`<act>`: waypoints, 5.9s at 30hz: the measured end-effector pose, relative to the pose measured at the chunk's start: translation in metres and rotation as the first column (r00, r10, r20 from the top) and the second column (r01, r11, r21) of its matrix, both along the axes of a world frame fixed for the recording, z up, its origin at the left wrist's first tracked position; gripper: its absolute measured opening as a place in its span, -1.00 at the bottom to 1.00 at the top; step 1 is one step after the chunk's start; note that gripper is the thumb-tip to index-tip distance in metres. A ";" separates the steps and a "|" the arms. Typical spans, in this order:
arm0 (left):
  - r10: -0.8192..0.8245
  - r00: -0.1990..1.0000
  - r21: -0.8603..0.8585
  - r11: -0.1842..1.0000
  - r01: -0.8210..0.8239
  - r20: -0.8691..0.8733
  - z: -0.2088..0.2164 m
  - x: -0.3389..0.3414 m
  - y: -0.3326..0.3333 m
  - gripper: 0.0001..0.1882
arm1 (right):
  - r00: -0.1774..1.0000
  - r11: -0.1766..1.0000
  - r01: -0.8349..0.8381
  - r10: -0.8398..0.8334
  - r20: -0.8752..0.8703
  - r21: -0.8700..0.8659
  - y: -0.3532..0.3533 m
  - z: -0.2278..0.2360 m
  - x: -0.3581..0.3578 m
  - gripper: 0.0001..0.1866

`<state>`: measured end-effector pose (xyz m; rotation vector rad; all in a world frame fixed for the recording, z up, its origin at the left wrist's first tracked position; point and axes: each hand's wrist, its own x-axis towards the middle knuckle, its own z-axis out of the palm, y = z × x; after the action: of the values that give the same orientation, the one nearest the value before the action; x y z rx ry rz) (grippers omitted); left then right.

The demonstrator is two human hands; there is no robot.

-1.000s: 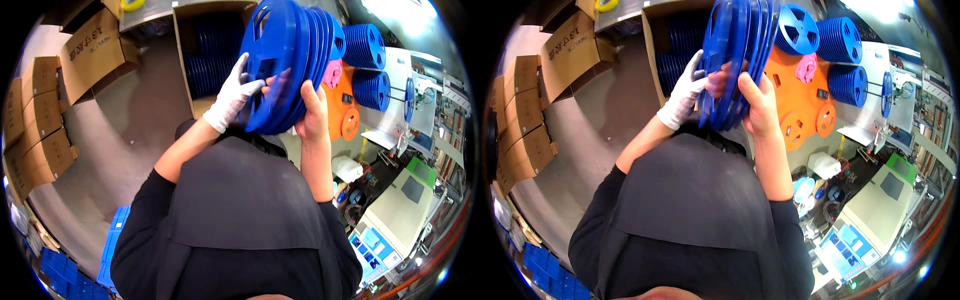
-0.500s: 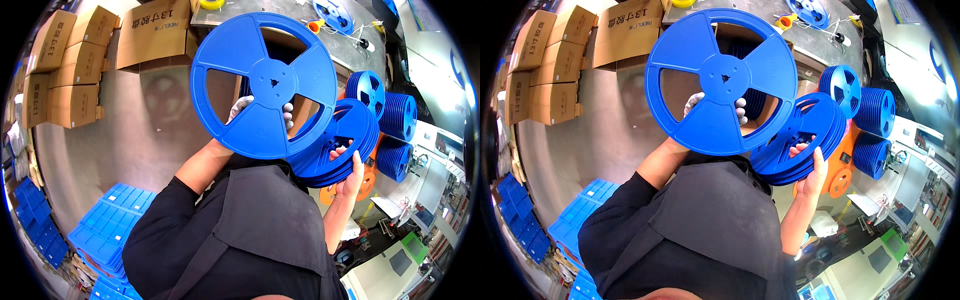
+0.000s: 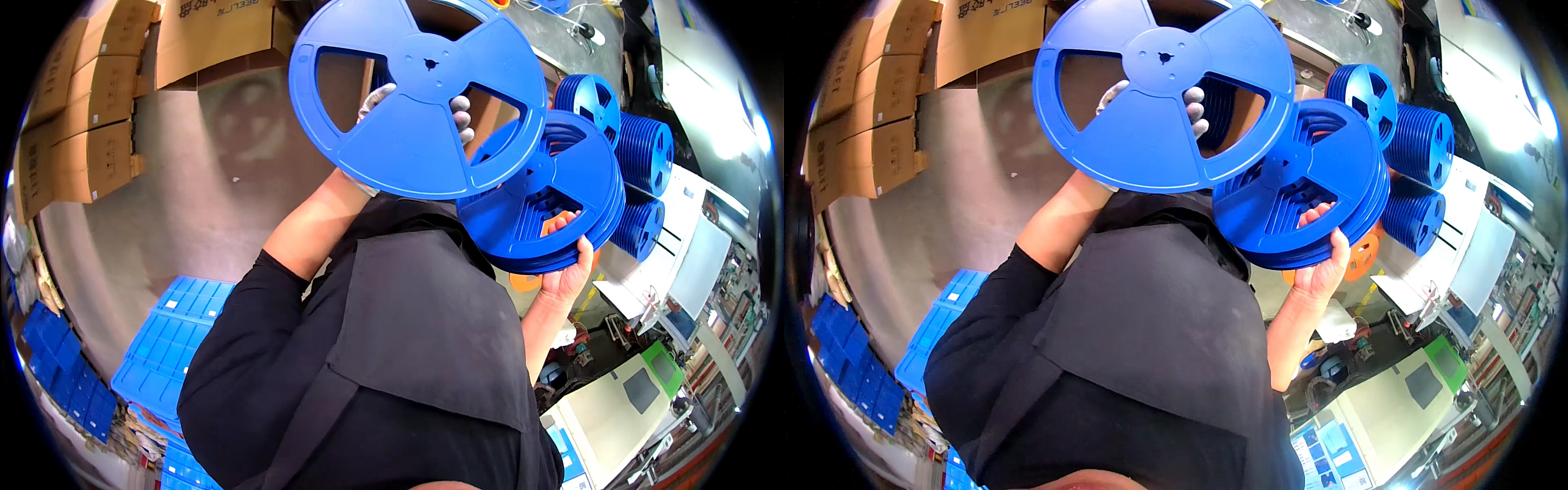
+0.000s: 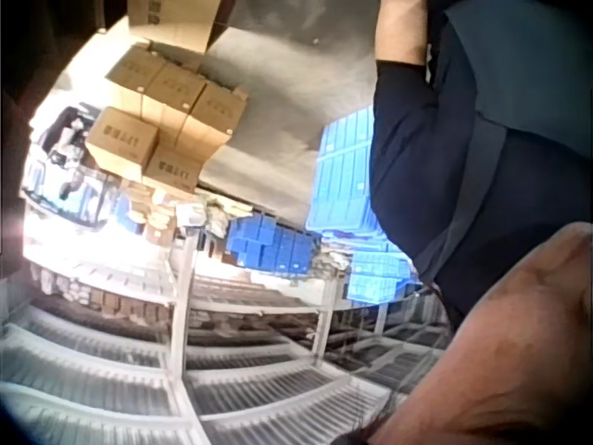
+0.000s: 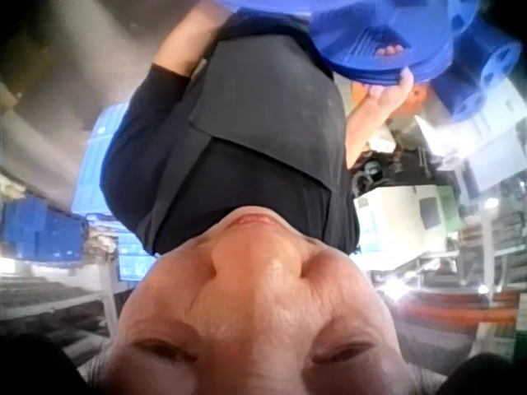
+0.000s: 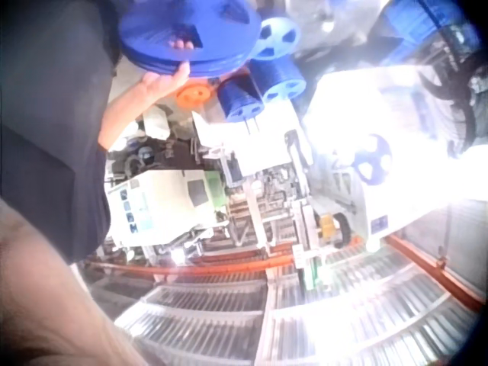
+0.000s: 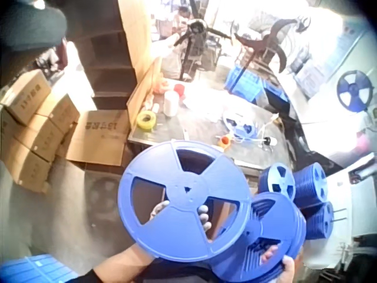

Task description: The person stacks blue plastic reels into a cardboard box, then closes and seals the box with tape. The person moves the sealed box to a stack of other boxes.

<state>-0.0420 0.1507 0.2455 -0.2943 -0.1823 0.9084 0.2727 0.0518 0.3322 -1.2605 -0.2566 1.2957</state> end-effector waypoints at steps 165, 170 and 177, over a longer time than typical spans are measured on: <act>0.936 -0.289 0.461 0.350 0.815 -0.200 0.013 0.068 0.037 -0.93 | 0.980 0.978 -0.065 0.100 -0.172 0.200 -0.002 0.001 -0.062 -0.44; 0.740 -0.579 0.452 0.670 0.588 -0.343 -0.013 0.019 0.042 -0.84 | 0.959 0.964 -0.026 0.098 -0.266 0.264 -0.010 -0.004 -0.055 -0.46; 0.482 -0.864 -0.166 0.849 0.501 -0.141 -0.058 -0.110 0.025 -0.57 | 0.939 0.950 0.039 0.071 -0.337 0.310 -0.013 -0.012 -0.046 -0.45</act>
<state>-0.1523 0.1752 0.1871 1.7570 2.0831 0.1299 0.2265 0.0391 0.3201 -0.7488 -0.2108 1.4024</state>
